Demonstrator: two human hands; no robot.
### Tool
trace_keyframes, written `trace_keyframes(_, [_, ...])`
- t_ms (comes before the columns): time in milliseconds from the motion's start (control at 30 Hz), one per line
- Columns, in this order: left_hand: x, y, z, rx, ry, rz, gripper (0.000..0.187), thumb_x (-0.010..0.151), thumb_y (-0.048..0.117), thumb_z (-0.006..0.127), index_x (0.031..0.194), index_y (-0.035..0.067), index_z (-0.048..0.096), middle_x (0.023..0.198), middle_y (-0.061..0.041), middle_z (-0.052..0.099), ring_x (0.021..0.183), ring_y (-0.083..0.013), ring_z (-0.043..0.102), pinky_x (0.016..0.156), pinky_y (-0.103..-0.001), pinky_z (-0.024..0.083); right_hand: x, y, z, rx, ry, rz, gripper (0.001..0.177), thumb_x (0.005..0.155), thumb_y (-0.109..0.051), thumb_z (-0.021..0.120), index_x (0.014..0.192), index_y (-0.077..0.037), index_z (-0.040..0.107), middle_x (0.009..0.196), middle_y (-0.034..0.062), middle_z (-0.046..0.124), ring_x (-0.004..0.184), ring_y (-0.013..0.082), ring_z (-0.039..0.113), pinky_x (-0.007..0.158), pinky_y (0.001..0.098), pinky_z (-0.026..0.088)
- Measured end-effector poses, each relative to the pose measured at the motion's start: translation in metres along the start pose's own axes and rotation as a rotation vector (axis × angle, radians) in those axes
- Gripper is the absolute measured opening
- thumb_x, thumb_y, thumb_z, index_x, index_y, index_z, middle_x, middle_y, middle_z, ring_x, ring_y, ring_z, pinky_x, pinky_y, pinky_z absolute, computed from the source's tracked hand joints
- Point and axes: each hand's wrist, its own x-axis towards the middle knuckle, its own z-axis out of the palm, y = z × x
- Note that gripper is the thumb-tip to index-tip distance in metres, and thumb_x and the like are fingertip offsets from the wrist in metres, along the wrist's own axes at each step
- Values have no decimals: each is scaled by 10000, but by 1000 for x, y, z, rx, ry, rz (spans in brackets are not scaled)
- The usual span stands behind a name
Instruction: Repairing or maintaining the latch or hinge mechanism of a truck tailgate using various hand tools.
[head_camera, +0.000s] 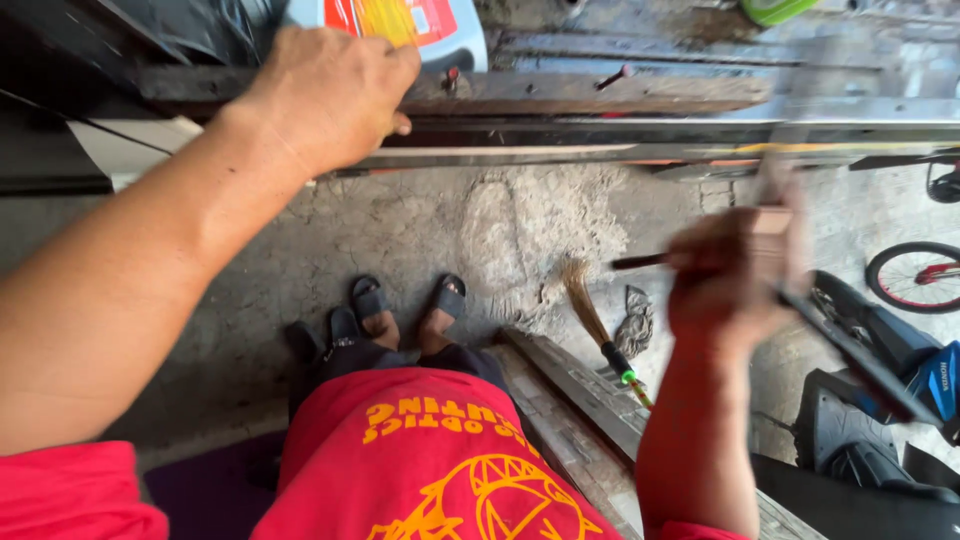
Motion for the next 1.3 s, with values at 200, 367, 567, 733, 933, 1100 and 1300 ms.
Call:
trace_keyframes(200, [1,0,0,-78,1,-13,451,837,406,804,1063,34,685,959,-144,741,858,-376,736,673,-514,573,-29,-10,61,89,-228,233,546,1118,-184,590,1596,19,420,884,86,607,754,149,567,670,267,445])
trace_keyframes(367, [2,0,2,-92,-40,-17,467,846,407,790,1078,17,676,957,-166,735,857,-386,736,682,-515,576,-27,-22,69,87,-85,360,475,1121,-357,533,1331,70,527,828,56,598,716,149,600,683,303,515])
trace_keyframes(567, [3,-1,1,-135,-32,-33,421,851,371,791,1074,32,678,981,-161,738,893,-397,729,710,-526,570,-46,-15,84,143,-56,221,374,1094,-359,569,1128,13,589,780,17,483,664,137,456,578,305,386])
trace_keyframes(733, [5,-2,3,-142,-16,-10,421,842,368,796,1071,38,671,963,-163,735,886,-402,725,709,-536,563,-37,53,107,-203,-139,283,418,1146,-375,461,832,-100,432,668,-15,427,595,107,395,548,307,390])
trace_keyframes(933, [-2,-2,4,-167,-25,-16,381,830,353,797,1018,53,657,958,-140,728,891,-385,724,683,-532,567,-5,30,151,466,115,-44,425,1178,-351,457,831,-110,404,660,-36,400,544,99,335,518,292,300])
trace_keyframes(1100, [0,0,11,-128,33,36,389,849,357,784,1036,45,645,937,-162,723,862,-393,726,663,-520,573,-28,147,155,-578,10,111,548,1151,-384,414,664,-135,403,568,-26,387,545,107,351,484,303,273])
trace_keyframes(1300, [3,-9,6,-109,24,37,395,860,349,776,1074,43,649,931,-189,717,797,-407,726,632,-523,570,-1,46,171,-54,64,368,532,1121,-410,423,666,-137,379,556,-46,370,475,75,327,436,285,245])
